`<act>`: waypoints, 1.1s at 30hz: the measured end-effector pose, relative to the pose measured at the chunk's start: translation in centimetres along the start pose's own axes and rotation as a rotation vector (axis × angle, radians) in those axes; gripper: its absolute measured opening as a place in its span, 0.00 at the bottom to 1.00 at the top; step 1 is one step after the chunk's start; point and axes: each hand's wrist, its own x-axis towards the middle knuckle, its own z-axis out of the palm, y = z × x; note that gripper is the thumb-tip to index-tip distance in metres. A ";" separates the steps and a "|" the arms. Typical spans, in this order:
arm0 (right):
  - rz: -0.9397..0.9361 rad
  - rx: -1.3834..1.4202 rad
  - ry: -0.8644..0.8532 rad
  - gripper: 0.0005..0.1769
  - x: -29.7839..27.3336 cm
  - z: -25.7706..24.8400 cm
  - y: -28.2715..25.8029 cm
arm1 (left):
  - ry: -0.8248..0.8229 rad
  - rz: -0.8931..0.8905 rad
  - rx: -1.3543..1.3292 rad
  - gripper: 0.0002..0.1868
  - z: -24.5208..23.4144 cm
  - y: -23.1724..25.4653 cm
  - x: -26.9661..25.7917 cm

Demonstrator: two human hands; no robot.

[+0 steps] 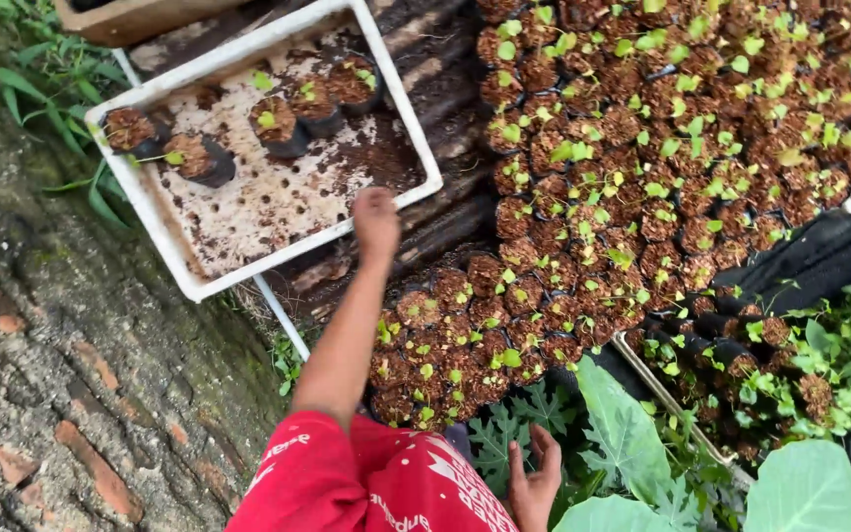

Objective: Moving small plant seedlings in polybags from a nursery bed into a plastic tray.

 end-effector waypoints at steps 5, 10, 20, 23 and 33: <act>-0.144 -0.140 -0.098 0.22 0.4 3.1 0.1 | 0.290 -0.241 0.046 0.46 -12.3 5.3 6.8; -0.191 -0.178 -0.098 0.22 0.3 5.1 0.4 | 0.124 -0.108 0.410 0.68 -13.9 3.6 14.9; -0.316 -0.184 -0.088 0.18 0.1 4.7 1.8 | 0.061 0.090 0.225 0.50 -14.3 3.6 8.3; -0.242 -0.148 -0.123 0.20 1.9 5.3 2.4 | -0.310 -0.361 -1.163 0.21 -10.5 5.0 1.1; -0.427 -0.184 -0.114 0.20 3.4 2.9 2.2 | -0.488 0.390 0.515 0.48 8.8 -3.4 -4.6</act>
